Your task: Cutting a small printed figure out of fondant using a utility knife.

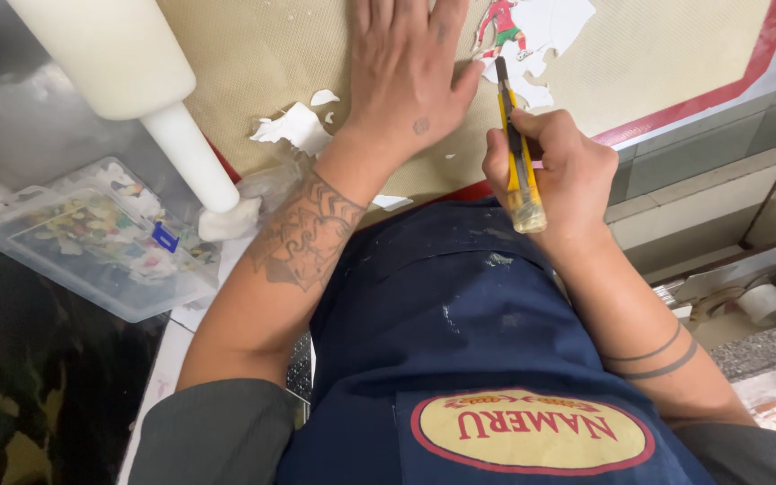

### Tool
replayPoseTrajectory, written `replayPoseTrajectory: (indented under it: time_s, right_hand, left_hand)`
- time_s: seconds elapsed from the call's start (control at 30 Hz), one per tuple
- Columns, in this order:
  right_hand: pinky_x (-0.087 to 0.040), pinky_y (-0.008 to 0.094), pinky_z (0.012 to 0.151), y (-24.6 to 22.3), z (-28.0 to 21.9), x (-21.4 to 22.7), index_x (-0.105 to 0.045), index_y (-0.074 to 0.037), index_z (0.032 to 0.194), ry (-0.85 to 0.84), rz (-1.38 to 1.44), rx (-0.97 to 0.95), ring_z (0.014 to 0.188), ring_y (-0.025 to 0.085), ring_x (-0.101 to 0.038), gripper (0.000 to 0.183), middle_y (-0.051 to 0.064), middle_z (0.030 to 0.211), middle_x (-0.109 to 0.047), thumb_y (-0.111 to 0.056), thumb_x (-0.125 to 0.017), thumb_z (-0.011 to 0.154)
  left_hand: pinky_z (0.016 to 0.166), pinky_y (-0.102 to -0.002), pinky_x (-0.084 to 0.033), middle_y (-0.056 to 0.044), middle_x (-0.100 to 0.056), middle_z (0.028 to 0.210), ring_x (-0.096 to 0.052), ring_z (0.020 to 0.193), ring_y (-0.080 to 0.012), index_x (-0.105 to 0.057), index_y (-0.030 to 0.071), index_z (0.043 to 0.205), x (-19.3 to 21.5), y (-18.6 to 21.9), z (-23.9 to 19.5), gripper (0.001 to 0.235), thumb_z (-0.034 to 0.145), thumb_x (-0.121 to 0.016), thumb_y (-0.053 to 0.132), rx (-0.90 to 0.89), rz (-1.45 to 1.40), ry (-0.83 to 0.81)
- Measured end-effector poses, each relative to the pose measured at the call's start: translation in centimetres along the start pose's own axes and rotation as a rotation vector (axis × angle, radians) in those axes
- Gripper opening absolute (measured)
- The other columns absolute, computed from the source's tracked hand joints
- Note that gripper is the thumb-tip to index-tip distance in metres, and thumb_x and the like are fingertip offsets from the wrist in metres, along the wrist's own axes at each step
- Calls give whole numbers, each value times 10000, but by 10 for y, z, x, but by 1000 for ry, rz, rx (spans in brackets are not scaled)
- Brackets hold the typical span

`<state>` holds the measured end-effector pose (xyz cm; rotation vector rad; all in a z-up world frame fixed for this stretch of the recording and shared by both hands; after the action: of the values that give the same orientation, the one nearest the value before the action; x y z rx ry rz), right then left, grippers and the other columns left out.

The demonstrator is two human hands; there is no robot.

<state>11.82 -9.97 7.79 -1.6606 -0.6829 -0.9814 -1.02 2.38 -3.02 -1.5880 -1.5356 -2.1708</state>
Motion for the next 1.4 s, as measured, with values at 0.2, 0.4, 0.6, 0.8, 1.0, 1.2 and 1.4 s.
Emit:
replayPoseTrajectory:
  time_s: [0.2,0.4,0.6,0.8,1.0,1.2,1.4]
  right_hand:
    - [-574,303,690,-10,11,2,-654,14,1051,-20,-1,-89,697,200,-723,283,127,818,-715,-212,-823,1059]
    - [-597,266,722,-10,14,0,-617,28,983,10,93,-175,755,163,-774,332,118,850,-756,-238,-775,1104]
    - [-598,311,724,-23,28,-5,-630,24,952,-19,-39,-188,762,211,-768,332,143,851,-737,-248,-795,1043]
    - [-571,362,632,-40,31,-11,-663,-16,969,-62,-157,-119,668,282,-724,294,140,780,-708,-253,-836,977]
    - [-528,399,561,-47,32,-20,-620,-36,940,-80,-209,65,606,301,-667,267,117,697,-637,-203,-827,965]
    - [-532,378,547,-53,27,-12,-635,-42,931,-102,-140,68,580,282,-672,229,111,662,-635,-176,-820,944]
    - [-564,304,620,-32,8,22,-677,2,988,-21,31,-134,646,172,-724,216,135,744,-709,-150,-824,947]
  left_hand:
    - [1300,-620,-212,-195,-332,1571,-266,1517,-424,-368,127,1599,3,11,-34,870,923,-855,377,84,-53,95]
    - [1273,-548,-192,-155,-211,1699,-153,1567,-371,-340,145,1625,-14,17,-45,851,991,-836,421,209,-78,202]
    - [1342,-602,-216,-177,-261,1646,-182,1575,-403,-382,106,1565,-15,23,-31,797,949,-775,424,309,-31,238]
    - [1285,-550,-239,-184,-309,1640,-225,1570,-398,-427,52,1541,-9,22,-31,678,1036,-628,458,261,-12,338]
    - [1316,-570,-295,-185,-319,1630,-266,1563,-409,-419,24,1541,-17,19,-32,661,1107,-543,508,260,10,384]
    - [1292,-577,-326,-178,-336,1595,-302,1535,-412,-428,27,1512,-12,18,-31,712,1096,-499,602,240,52,465]
    - [1329,-603,-252,-158,-313,1613,-264,1542,-380,-481,104,1498,-6,17,-50,546,1074,-615,422,138,-94,418]
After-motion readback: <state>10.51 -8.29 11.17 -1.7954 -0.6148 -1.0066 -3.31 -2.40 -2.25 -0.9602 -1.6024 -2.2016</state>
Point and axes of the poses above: each hand's wrist, its own z-axis towards the middle knuckle, its own x-axis out of the back of the hand, y = z × x, the point moved 1 cm from there along z, towards the middle knuckle
